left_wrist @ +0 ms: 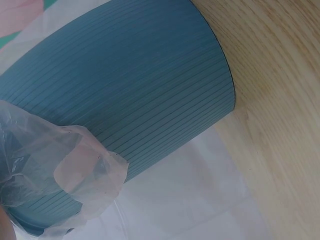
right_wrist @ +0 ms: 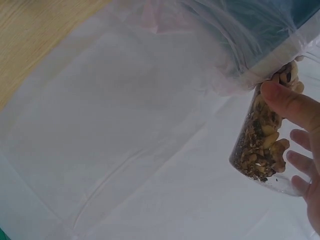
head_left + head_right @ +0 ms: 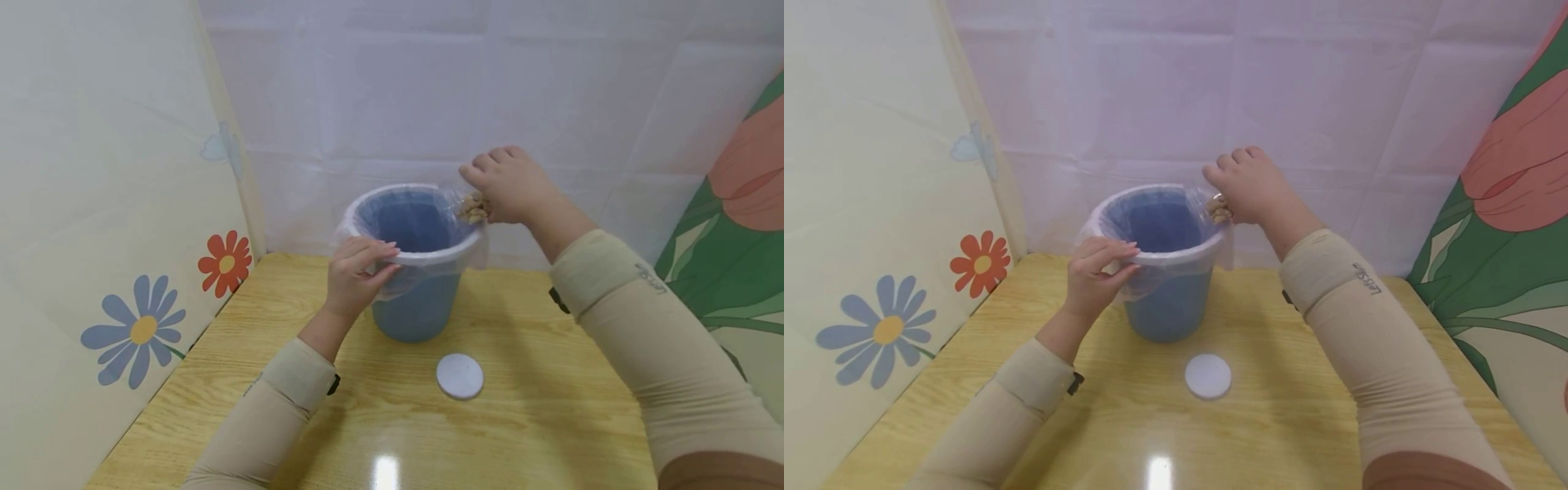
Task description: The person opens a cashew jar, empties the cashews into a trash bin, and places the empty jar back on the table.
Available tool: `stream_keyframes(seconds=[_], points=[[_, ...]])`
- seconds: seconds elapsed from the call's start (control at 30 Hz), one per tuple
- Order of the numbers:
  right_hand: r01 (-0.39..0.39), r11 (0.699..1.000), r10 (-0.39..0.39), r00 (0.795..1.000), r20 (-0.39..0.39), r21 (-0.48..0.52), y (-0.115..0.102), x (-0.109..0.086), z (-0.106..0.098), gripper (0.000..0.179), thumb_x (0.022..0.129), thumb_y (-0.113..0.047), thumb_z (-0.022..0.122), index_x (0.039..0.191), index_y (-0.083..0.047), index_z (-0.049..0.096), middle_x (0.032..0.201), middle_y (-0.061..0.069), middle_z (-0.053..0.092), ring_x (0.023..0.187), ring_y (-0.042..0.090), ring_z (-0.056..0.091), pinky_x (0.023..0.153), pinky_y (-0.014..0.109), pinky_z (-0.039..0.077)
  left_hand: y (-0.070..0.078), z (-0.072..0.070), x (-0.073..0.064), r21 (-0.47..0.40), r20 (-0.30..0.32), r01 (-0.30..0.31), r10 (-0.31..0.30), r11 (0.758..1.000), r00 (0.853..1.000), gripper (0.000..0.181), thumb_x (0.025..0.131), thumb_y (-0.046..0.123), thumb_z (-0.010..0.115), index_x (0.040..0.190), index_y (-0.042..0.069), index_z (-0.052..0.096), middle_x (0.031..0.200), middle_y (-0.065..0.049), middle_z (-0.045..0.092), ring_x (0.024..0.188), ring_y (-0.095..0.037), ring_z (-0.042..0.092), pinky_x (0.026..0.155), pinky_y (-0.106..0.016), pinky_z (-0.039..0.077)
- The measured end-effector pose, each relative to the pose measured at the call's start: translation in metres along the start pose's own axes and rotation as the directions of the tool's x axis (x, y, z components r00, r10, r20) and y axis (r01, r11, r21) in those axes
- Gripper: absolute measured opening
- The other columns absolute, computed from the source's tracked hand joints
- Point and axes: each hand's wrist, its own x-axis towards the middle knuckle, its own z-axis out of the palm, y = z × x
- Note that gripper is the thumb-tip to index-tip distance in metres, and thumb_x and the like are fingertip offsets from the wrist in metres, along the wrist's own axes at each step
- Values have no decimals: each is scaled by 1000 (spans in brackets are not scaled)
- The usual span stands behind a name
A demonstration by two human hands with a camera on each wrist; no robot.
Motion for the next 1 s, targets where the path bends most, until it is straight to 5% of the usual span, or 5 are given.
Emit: stream_keyframes(seconds=[1.0], points=[[33, 999, -33, 999, -18, -32, 0, 0, 0, 93, 66, -34, 81, 139, -8, 29, 132, 20, 40, 122, 40, 34, 104, 55, 23, -1, 1, 0, -4, -2, -1, 1, 1000, 1000, 20, 67, 8, 80, 85, 6, 73, 89, -6, 70, 84, -20, 63, 80, -30, 48]])
